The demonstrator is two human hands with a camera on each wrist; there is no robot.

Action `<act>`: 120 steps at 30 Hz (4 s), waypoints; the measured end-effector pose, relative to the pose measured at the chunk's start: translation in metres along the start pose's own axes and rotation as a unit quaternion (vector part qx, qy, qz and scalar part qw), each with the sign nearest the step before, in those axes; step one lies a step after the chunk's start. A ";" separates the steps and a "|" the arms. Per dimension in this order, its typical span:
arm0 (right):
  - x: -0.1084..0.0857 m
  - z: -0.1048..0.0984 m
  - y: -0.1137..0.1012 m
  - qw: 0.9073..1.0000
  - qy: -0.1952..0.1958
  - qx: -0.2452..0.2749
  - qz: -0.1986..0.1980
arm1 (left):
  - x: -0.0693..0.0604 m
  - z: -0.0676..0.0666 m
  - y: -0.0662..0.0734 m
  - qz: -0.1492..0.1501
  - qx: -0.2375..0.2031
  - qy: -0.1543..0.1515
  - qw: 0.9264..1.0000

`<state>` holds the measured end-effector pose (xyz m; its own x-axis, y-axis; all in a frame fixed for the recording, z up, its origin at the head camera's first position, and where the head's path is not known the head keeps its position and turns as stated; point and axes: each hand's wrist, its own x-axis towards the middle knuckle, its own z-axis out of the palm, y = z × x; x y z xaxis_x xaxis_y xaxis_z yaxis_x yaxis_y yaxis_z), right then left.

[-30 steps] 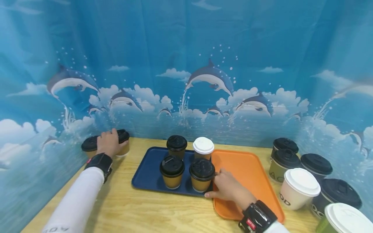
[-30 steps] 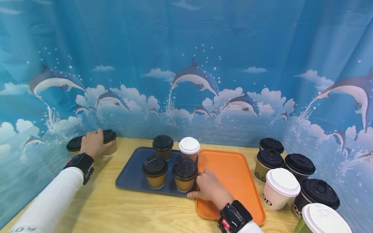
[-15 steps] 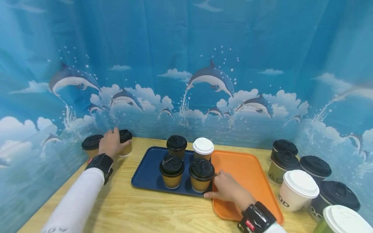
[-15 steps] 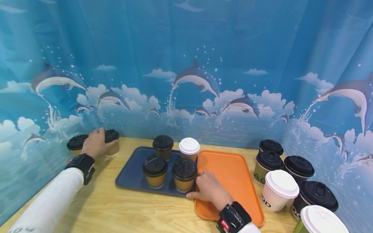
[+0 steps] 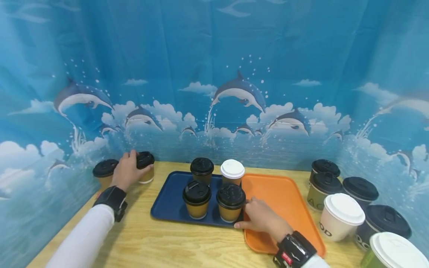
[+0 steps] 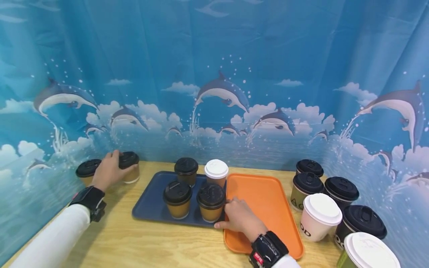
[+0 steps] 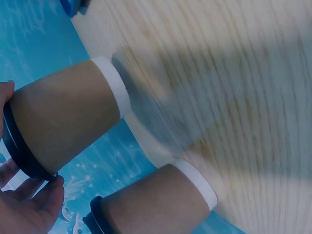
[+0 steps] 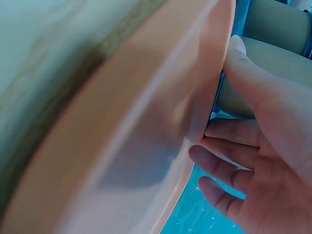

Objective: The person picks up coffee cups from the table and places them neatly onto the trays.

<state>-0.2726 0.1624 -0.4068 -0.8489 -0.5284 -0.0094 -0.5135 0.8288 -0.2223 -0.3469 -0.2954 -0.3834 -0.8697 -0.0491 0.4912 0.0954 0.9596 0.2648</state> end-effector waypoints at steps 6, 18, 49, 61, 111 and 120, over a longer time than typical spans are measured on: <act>-0.001 0.000 0.002 1.000 0.005 -0.007 0.004 | -0.009 0.000 0.012 0.016 -0.047 0.022 0.999; 0.000 -0.004 0.001 1.000 0.000 -0.006 0.007 | -0.012 -0.001 0.035 0.033 -0.081 0.032 0.996; 0.001 0.000 -0.001 0.999 0.020 -0.012 -0.025 | -0.005 0.029 0.087 0.061 -0.083 -0.037 0.994; 0.000 0.000 -0.001 1.000 0.017 -0.008 -0.018 | -0.004 0.039 0.080 0.038 -0.096 -0.056 0.993; 0.000 0.001 0.001 1.000 0.007 0.006 -0.009 | -0.043 -0.025 -0.063 -0.138 -0.083 0.091 0.983; 0.001 0.001 0.000 1.000 0.016 0.004 -0.017 | -0.041 -0.029 -0.081 -0.177 -0.078 0.022 0.981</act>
<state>-0.2729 0.1617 -0.4082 -0.8345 -0.5502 0.0286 -0.5413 0.8091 -0.2289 -0.3051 -0.3793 -0.4004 -0.8408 -0.3857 0.3797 -0.1323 0.8267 0.5468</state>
